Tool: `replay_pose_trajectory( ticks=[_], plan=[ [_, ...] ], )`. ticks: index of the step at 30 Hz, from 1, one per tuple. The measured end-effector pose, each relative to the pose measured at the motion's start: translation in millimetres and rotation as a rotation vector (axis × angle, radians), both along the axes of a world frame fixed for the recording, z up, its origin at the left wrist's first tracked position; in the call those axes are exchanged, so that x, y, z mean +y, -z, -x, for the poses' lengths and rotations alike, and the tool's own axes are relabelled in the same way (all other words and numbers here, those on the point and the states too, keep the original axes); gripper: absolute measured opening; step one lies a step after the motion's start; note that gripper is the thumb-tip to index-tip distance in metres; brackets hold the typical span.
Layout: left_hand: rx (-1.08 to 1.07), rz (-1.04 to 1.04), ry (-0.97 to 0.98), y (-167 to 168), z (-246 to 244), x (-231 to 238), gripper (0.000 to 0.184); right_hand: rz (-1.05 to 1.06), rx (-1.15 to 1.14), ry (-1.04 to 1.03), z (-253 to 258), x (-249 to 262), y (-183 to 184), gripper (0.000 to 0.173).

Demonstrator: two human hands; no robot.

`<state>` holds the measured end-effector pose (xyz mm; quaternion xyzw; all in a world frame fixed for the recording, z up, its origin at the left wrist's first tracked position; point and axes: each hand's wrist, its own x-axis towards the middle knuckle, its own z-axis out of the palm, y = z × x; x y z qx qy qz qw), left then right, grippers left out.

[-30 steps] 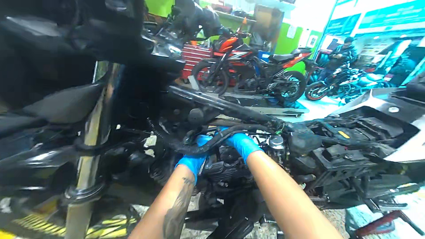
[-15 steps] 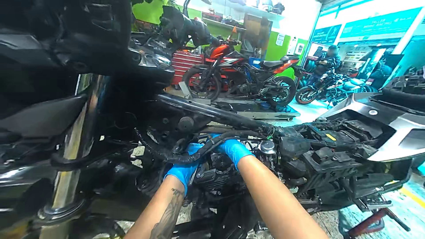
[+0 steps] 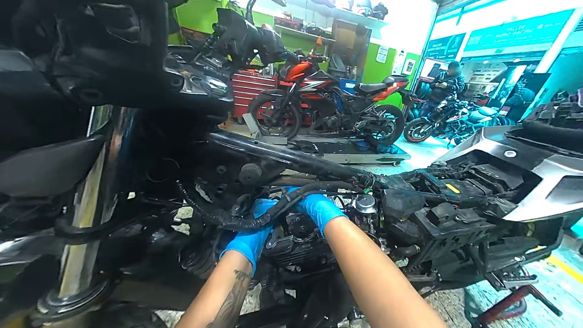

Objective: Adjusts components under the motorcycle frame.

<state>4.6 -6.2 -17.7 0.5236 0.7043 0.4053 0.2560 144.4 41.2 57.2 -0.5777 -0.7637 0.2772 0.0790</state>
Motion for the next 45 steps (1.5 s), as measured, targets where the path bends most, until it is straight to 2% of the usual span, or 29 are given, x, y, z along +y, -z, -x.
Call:
replay_pose_trajectory(
  ticks=[4,10,14,16,20,23,32,34,35,36,38,40,43,44,45],
  plan=[
    [0.170,0.078,0.014,-1,0,-2,0.042,0.011,-0.029,-0.011,0,-3,-3,0.039],
    [0.162,0.060,-0.025,-9,-6,-11,0.042,-0.013,-0.022,-0.010,0,2,3,0.040],
    [0.090,0.208,-0.036,-17,-7,-16,0.042,-0.015,-0.032,-0.016,2,4,5,0.041],
    [0.073,0.213,-0.032,-18,-5,-17,0.040,-0.038,-0.014,-0.024,2,4,6,0.041],
    [-0.097,0.096,-0.024,-12,1,-11,0.035,-0.016,0.000,-0.002,0,-2,1,0.040],
    [-0.160,-0.118,-0.037,5,4,2,0.029,-0.008,0.021,0.009,-1,-2,3,0.041],
    [0.013,-0.106,0.041,2,8,1,0.035,-0.046,-0.033,-0.022,1,-7,-3,0.039],
    [0.083,-0.260,0.110,28,27,17,0.032,-0.038,-0.023,-0.009,1,-6,-2,0.039],
    [0.125,-0.417,0.130,49,36,28,0.032,-0.029,-0.013,0.000,1,-5,0,0.039],
    [0.144,-0.510,0.120,54,36,30,0.032,-0.022,0.003,0.007,1,-4,1,0.039],
    [-0.051,-0.210,0.091,-1,9,-3,0.032,-0.012,0.000,0.001,1,-3,1,0.039],
    [-0.128,-0.058,0.052,-41,-14,-23,0.030,-0.004,0.004,0.006,1,-3,0,0.040],
    [-0.053,0.037,0.018,-77,-42,-42,0.031,-0.012,-0.008,-0.004,2,-2,0,0.041],
    [-0.029,-0.003,0.033,-76,-41,-45,0.031,-0.001,-0.018,-0.006,2,-3,-2,0.041],
    [0.012,-0.112,0.078,-57,-31,-39,0.030,0.002,-0.025,-0.008,2,-3,-3,0.041]
  ],
)
